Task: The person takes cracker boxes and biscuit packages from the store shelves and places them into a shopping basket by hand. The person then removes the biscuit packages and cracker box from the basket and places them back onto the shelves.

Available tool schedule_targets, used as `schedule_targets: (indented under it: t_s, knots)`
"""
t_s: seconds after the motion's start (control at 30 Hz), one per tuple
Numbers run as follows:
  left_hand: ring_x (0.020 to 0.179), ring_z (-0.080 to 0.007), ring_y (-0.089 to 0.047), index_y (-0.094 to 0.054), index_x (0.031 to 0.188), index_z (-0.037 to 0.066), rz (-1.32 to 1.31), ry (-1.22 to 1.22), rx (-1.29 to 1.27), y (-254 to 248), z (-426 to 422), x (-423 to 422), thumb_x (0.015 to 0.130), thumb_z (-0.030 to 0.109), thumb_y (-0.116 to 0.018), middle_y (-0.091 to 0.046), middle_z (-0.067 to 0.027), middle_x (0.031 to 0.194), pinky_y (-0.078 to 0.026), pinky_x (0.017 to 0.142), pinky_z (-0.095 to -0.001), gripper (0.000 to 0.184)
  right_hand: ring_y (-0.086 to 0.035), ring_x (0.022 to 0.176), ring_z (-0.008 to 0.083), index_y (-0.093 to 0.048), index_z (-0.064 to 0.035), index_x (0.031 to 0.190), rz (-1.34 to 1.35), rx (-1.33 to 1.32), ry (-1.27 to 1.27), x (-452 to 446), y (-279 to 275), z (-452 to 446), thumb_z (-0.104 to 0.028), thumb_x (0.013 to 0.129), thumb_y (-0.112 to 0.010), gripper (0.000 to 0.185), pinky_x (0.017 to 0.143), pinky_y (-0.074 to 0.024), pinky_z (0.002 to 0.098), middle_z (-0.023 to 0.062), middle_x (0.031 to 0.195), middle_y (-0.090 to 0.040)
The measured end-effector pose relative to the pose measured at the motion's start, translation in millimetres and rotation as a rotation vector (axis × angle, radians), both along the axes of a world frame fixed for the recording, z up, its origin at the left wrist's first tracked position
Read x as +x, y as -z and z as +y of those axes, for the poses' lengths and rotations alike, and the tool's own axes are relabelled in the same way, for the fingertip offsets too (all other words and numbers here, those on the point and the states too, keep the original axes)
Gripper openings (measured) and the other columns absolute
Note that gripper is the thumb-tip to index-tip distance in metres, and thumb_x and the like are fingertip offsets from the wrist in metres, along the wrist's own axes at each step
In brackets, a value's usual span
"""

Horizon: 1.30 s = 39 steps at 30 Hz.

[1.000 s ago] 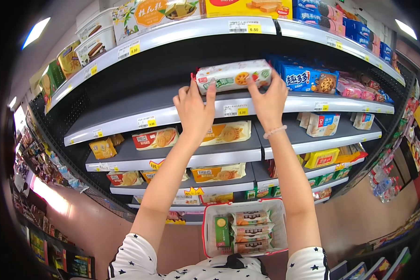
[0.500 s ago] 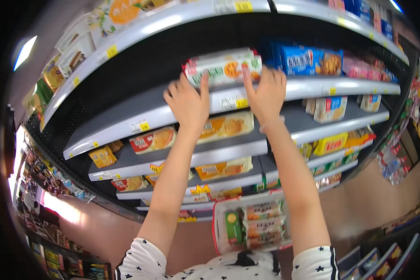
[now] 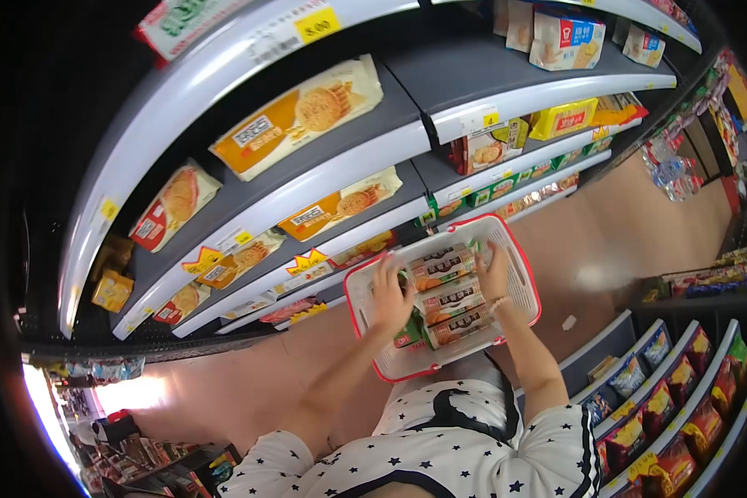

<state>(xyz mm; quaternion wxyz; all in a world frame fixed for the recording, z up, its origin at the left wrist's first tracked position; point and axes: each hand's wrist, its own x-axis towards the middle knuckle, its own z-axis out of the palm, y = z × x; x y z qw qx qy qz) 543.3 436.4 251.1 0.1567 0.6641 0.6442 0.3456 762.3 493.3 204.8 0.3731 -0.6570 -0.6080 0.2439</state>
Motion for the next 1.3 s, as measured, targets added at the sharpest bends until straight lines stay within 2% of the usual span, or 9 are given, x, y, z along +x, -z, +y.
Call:
schedule_targets:
  t_s: [0.13, 0.2, 0.27, 0.33, 0.7, 0.77, 0.97, 1.13, 1.3]
  knots:
    - [0.123, -0.0393, -0.03, -0.033, 0.125, -0.006, -0.024, -0.228, -0.333, 100.0, -32.9, 38.5, 0.076, 0.018, -0.061, -0.034, -0.0245, 0.129, -0.03, 0.101, -0.0433, 0.061, -0.05, 0.103, 0.0369, -0.044, 0.0028, 0.121, 0.147, -0.263, 0.21, 42.7, 114.5, -15.5, -0.01, 0.08, -0.057, 0.045, 0.091, -0.038, 0.043, 0.0218, 0.113, -0.053]
    - [0.123, -0.0398, -0.03, -0.033, 0.124, -0.008, -0.379, -0.597, -0.896, 117.1, -31.6, 47.4, 0.074, 0.023, -0.061, -0.034, -0.0258, 0.129, -0.028, 0.102, -0.0433, 0.066, -0.052, 0.1, 0.0345, -0.043, 0.0028, 0.121, 0.111, -0.482, 0.253, 49.2, 122.9, -15.5, -0.007, 0.077, -0.055, 0.046, 0.089, -0.0396, 0.0418, 0.0195, 0.111, -0.055]
    - [0.121, -0.0399, -0.032, -0.034, 0.123, -0.009, -0.431, -0.612, -0.964, 140.4, -27.8, 49.9, 0.072, 0.024, -0.06, -0.033, -0.026, 0.129, -0.028, 0.102, -0.0434, 0.066, -0.054, 0.097, 0.0321, -0.043, 0.0028, 0.122, 0.091, -0.697, 0.292, 50.4, 115.8, -12.5, -0.003, 0.075, -0.053, 0.047, 0.087, -0.0412, 0.0406, 0.0173, 0.108, -0.056]
    - [0.12, -0.0399, -0.033, -0.034, 0.122, -0.009, -0.474, -0.628, -1.026, 156.9, -23.9, 53.1, 0.071, 0.024, -0.06, -0.033, -0.0262, 0.129, -0.028, 0.102, -0.0434, 0.066, -0.055, 0.096, 0.0261, -0.043, 0.0018, 0.12, 0.597, -0.902, 0.093, 55.8, 114.8, -13.1, 0.002, 0.073, -0.051, 0.048, 0.085, -0.0427, 0.0356, 0.0121, 0.103, -0.057]
    - [0.104, -0.0394, -0.049, -0.046, 0.111, 0.002, -0.712, -0.499, -0.991, 175.9, -54.9, 52.8, 0.062, 0.023, -0.061, -0.052, -0.0266, 0.107, -0.041, 0.084, -0.045, 0.056, -0.051, 0.095, 0.0218, -0.045, 0.0016, 0.114, 0.732, -0.66, 0.099, 43.6, 111.4, -40.3, -0.006, 0.072, -0.064, 0.046, 0.081, -0.0433, 0.0324, 0.0124, 0.108, -0.05]
    - [0.097, -0.035, -0.056, -0.048, 0.106, 0.001, -0.671, -0.441, -0.99, 147.6, -53.0, 51.7, 0.066, 0.025, -0.062, -0.057, -0.0252, 0.101, -0.044, 0.08, -0.0439, 0.049, -0.051, 0.091, 0.0209, -0.046, 0.001, 0.113, 0.59, -0.396, 0.155, 48.1, 146.5, -55.8, -0.009, 0.074, -0.063, 0.044, 0.079, -0.0432, 0.0331, 0.0114, 0.102, -0.052]
    - [0.081, -0.0314, -0.062, -0.049, 0.111, 0.004, -0.667, -0.226, -0.716, 88.9, -90.4, 25.5, 0.075, 0.037, -0.063, -0.062, -0.0204, 0.091, -0.047, 0.071, -0.0388, 0.051, -0.047, 0.096, 0.0207, -0.045, -0.0006, 0.115, 0.727, -0.293, 0.081, 19.0, 28.8, -80.2, -0.011, 0.081, -0.057, 0.037, 0.085, -0.0381, 0.0329, 0.0105, 0.108, -0.049]
    - [0.101, -0.0246, -0.057, -0.047, 0.117, 0.002, -0.938, -0.09, -0.619, 105.2, -164.5, -66.2, 0.082, 0.026, -0.06, -0.059, -0.0168, 0.107, -0.046, 0.083, -0.0344, 0.045, -0.043, 0.107, 0.0256, -0.041, 0.0042, 0.12, 0.268, -0.095, 0.056, -95.6, -62.4, -133.6, -0.015, 0.085, -0.058, 0.044, 0.094, -0.0317, 0.0355, 0.0153, 0.119, -0.043]
    - [0.105, -0.0143, -0.053, -0.048, 0.119, 0.0, -1.315, -0.265, -0.356, -63.4, -181.5, -200.6, 0.082, 0.012, -0.059, -0.057, -0.0085, 0.115, -0.04, 0.091, -0.0283, 0.04, -0.041, 0.109, 0.0256, -0.04, 0.0046, 0.122, 0.245, 0.196, -0.032, -244.3, -113.8, -164.4, -0.015, 0.085, -0.059, 0.046, 0.094, -0.032, 0.034, 0.0162, 0.121, -0.042]
